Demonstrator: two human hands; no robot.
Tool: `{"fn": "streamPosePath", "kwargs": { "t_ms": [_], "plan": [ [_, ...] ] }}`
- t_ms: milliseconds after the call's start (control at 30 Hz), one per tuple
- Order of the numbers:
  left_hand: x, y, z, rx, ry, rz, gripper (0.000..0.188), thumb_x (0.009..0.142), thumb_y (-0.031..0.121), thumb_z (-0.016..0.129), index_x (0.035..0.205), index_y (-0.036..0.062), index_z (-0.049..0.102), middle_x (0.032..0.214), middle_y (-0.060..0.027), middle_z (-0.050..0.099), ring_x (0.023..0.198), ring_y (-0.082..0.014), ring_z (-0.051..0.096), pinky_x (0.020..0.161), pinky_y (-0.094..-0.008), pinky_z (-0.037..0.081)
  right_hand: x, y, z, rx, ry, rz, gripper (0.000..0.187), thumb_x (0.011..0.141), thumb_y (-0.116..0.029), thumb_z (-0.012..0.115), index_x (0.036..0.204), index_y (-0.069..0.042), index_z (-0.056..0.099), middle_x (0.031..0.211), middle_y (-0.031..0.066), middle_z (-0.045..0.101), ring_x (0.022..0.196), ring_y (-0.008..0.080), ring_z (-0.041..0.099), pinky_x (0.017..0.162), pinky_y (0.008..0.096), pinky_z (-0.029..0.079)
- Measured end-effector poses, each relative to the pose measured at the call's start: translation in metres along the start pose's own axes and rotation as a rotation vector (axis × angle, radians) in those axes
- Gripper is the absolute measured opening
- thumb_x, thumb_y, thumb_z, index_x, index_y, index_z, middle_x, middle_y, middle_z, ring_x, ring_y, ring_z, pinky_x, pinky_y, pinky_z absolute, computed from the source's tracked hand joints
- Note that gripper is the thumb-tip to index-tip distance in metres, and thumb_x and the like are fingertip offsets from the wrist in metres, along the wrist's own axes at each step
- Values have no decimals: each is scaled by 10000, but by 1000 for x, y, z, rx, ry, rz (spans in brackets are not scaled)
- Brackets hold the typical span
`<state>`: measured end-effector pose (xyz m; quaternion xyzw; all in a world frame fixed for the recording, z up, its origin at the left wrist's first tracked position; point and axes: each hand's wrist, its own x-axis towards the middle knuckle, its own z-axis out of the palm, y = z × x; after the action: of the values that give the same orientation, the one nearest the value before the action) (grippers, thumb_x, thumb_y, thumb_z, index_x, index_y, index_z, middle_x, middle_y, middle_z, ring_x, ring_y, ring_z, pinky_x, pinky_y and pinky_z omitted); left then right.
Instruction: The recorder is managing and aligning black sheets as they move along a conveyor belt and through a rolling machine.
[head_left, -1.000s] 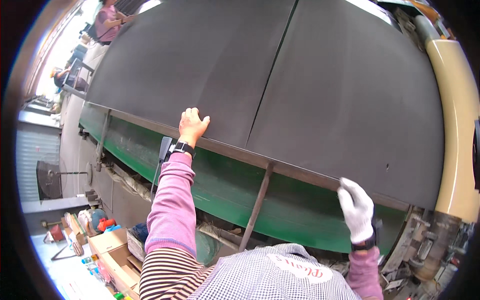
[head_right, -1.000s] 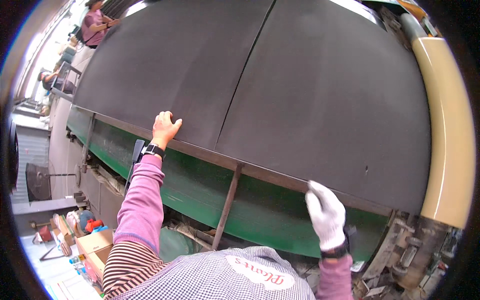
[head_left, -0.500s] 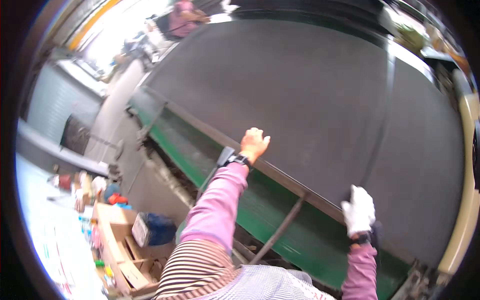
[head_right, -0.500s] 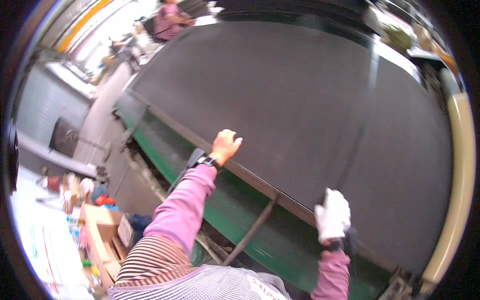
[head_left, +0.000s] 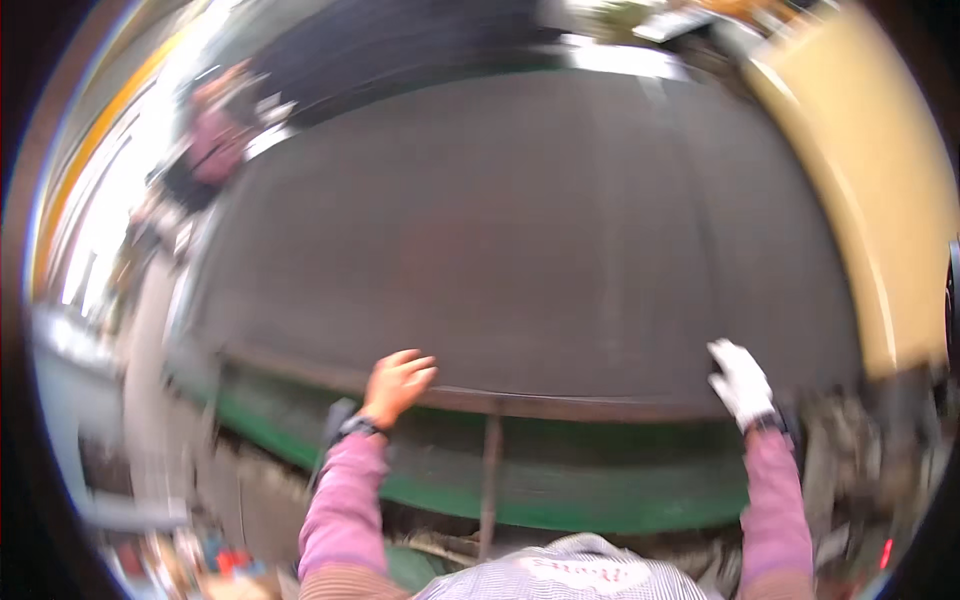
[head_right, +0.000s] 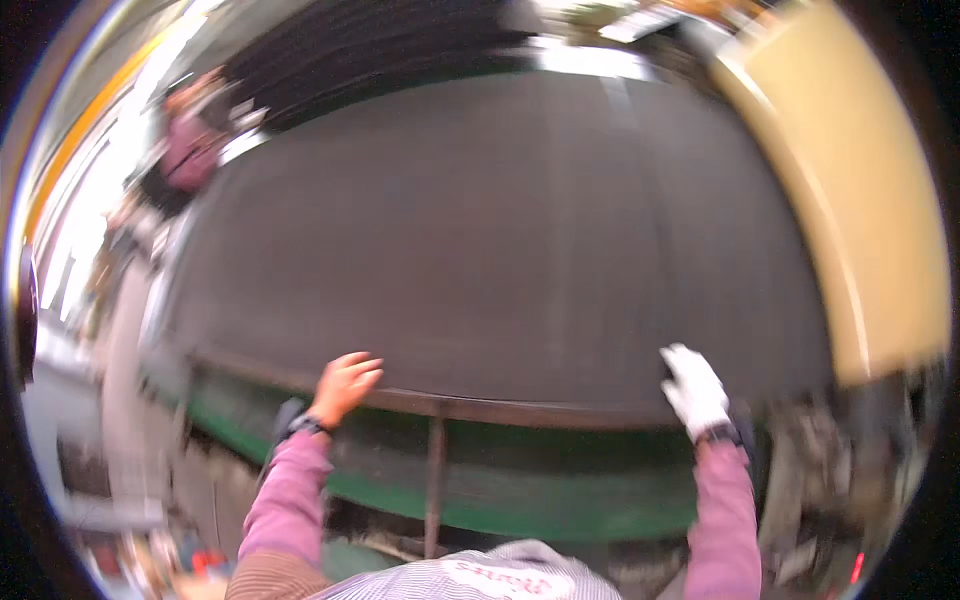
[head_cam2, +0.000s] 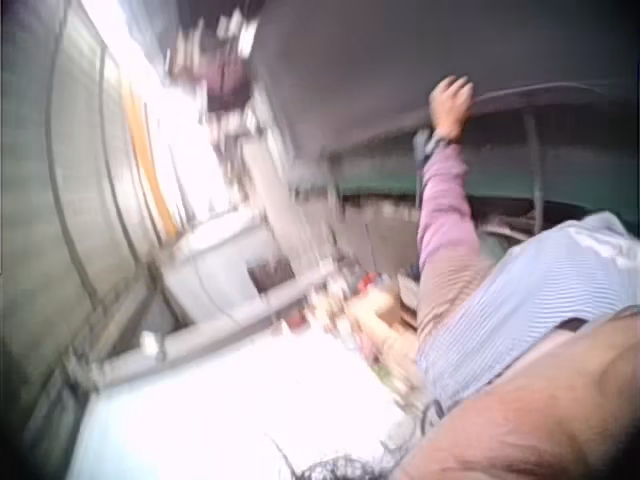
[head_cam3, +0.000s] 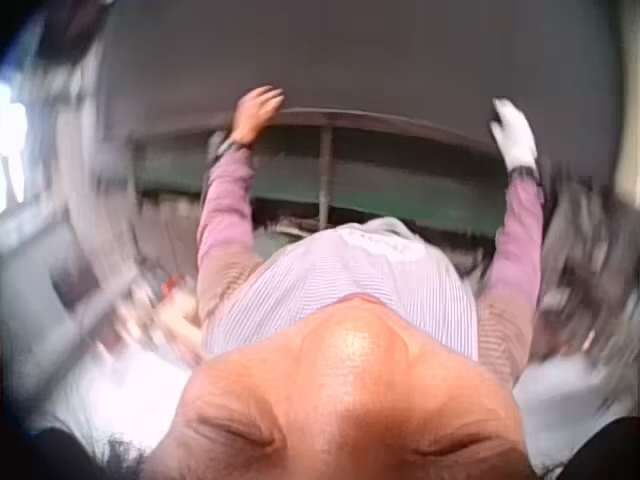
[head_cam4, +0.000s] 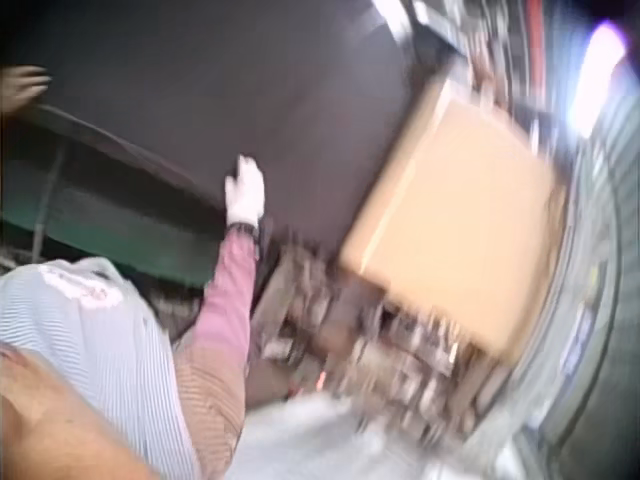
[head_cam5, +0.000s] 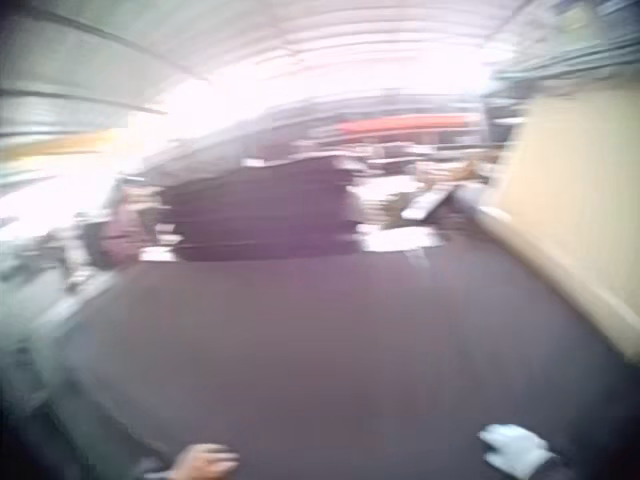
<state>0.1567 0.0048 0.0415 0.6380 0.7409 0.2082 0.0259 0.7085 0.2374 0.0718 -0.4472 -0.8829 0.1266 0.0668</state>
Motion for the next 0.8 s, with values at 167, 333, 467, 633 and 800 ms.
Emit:
{"fn": "streamPosePath", "kwargs": {
  "t_ms": [167,333,467,633,800],
  "plan": [
    [2,13,1,107,-310,-198,260,852,282,590,1055,156,693,1231,-160,529,1149,-311,473,995,-401,356,-31,61,-7,-101,44,309,398,787,-104,513,1179,-151,564,1242,84,526,1130,297,510,961,414,423],
    [15,66,37,61,-309,20,268,835,288,609,1054,154,688,1160,-142,527,1062,-312,479,929,-409,389,-49,82,-21,-159,352,645,332,905,-314,433,1165,-142,547,1099,128,596,1014,312,571,859,424,463],
    [28,129,63,63,-288,114,265,836,291,607,1047,151,685,1123,-146,533,1015,-314,493,898,-406,405,-96,37,-26,-53,565,448,261,821,-236,567,1062,-156,626,1140,69,601,1039,252,572,873,368,480],
    [43,198,98,70,-259,230,285,837,323,601,1049,149,678,1099,-157,549,971,-324,504,847,-409,428,-165,-36,-19,174,596,368,242,778,-135,651,1018,-108,653,1057,87,639,986,266,605,862,345,492],
    [62,267,132,108,-301,258,333,839,406,579,1045,163,674,1037,-154,578,921,-322,531,805,-401,437,-225,-71,-17,428,485,437,236,799,-116,638,1030,-70,645,1055,111,632,980,264,606,857,330,486]
  ]
}}
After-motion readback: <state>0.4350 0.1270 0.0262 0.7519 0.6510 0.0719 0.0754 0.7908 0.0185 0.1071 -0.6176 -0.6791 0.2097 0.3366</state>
